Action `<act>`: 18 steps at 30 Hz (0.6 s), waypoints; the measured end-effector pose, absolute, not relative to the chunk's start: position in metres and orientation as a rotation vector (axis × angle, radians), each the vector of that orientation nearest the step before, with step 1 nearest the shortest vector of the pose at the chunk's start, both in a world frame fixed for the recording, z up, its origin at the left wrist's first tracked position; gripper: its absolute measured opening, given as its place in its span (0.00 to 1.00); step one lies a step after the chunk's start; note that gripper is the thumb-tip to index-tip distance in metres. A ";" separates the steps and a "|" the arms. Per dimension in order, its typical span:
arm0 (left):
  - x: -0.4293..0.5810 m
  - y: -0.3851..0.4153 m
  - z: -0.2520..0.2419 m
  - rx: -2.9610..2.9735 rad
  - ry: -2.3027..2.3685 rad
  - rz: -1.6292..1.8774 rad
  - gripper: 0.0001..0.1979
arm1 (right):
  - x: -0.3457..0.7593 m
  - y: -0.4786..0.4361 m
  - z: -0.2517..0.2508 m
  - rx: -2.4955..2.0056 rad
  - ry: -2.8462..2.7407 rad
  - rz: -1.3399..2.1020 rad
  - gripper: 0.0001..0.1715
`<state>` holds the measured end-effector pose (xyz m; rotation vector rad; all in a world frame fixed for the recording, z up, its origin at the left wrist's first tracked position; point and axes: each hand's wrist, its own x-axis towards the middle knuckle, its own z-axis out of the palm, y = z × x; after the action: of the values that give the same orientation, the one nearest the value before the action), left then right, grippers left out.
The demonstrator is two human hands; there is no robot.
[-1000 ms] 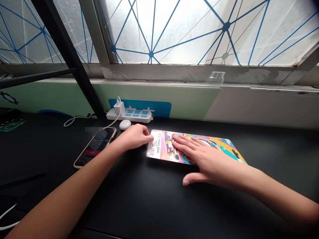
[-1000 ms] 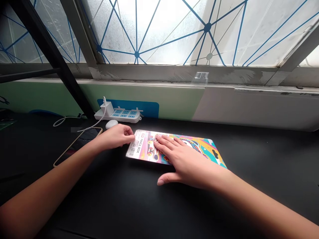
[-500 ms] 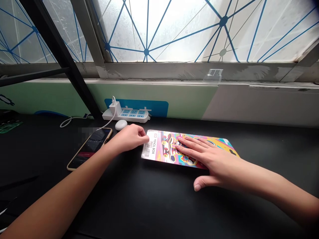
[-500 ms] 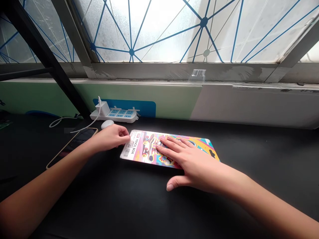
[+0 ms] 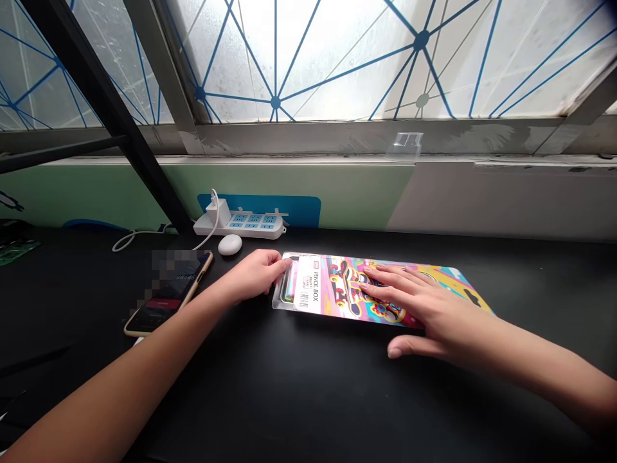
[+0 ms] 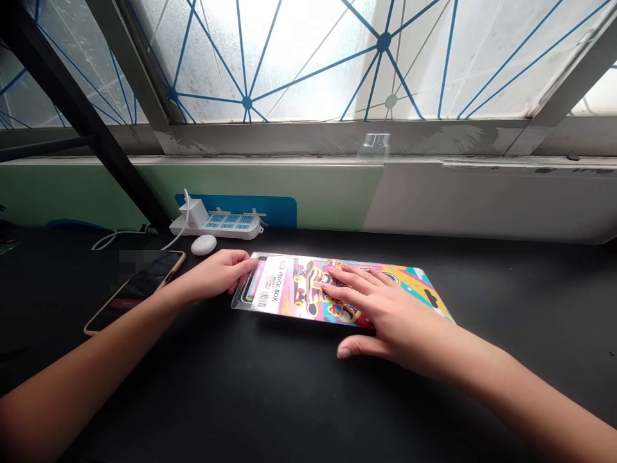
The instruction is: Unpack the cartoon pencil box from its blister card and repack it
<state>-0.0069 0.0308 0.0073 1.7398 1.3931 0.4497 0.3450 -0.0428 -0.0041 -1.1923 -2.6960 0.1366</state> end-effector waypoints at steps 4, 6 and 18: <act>-0.010 0.036 -0.001 1.719 1.362 0.457 0.24 | 0.318 -0.043 -0.004 -1.217 -2.644 -0.001 0.45; -0.012 0.038 -0.003 1.707 1.330 0.442 0.25 | 0.298 -0.042 -0.001 -1.201 -2.680 -0.035 0.47; -0.005 0.032 0.003 1.764 1.360 0.467 0.22 | 0.226 -0.031 0.009 -1.075 -2.855 -0.025 0.46</act>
<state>-0.0048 0.0321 0.0028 1.7637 1.3600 0.4673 0.2261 -0.0309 0.0088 -1.0746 -2.8553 -0.0252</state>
